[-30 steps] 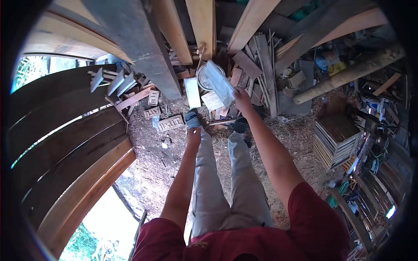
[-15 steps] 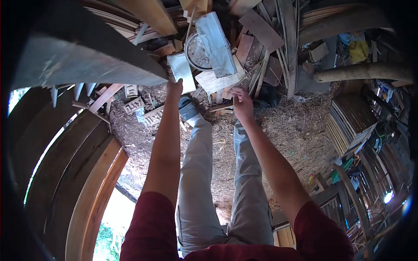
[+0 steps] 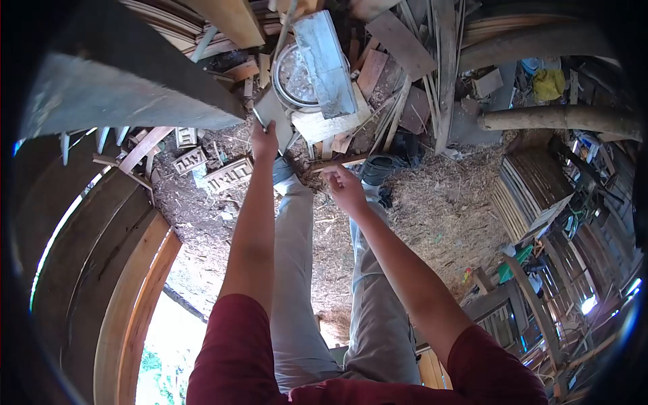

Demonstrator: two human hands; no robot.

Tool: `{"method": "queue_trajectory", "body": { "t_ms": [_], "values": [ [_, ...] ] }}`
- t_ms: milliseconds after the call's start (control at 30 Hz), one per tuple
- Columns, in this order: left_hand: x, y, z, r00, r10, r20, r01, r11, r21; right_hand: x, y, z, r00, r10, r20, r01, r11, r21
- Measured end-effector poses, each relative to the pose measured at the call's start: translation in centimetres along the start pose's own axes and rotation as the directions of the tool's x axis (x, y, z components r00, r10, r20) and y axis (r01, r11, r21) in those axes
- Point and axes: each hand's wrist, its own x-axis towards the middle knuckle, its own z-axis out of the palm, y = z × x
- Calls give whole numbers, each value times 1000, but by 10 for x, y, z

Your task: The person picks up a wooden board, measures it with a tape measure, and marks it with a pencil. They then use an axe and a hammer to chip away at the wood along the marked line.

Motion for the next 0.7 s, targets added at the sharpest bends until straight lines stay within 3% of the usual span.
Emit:
{"method": "queue_trajectory", "body": {
  "t_ms": [100, 167, 233, 300, 333, 433, 500, 600, 667, 700],
  "values": [
    [-44, 39, -35, 1000, -4, 10, 6, 973, -230, -17, 2, -5, 1000, -25, 5, 25, 1000, 5],
    [-70, 49, -50, 999, 40, -28, -45, 974, -224, -30, -6, -11, 999, -50, -14, 50, 998, 36],
    [-100, 76, -76, 993, -82, 79, 98, 968, -230, -48, -23, -26, 999, -42, 1, 42, 999, 1],
    [-133, 106, -101, 994, -16, 111, 41, 971, -234, -63, -39, -40, 994, -111, -22, 112, 993, 24],
    [-149, 125, -112, 991, -28, 134, 66, 953, -294, -73, -53, -49, 995, -91, -51, 93, 995, 31],
    [-206, 161, -135, 988, 24, 152, 73, 798, -599, -108, -94, -74, 939, -268, -216, 232, 956, -179],
    [-245, 210, -160, 991, 42, 124, 51, 754, -655, -140, -137, -101, 972, -215, -100, 208, 975, -72],
    [-305, 290, -204, 974, 35, 225, 147, 658, -739, -178, -186, -155, 966, -240, 99, 241, 970, -5],
    [-355, 357, -249, 971, 29, 237, 143, 721, -678, -227, -250, -186, 958, -180, 222, 199, 978, -65],
    [-378, 383, -266, 971, 24, 240, 142, 748, -649, -246, -270, -198, 943, -247, 223, 262, 964, -41]
  ]
}}
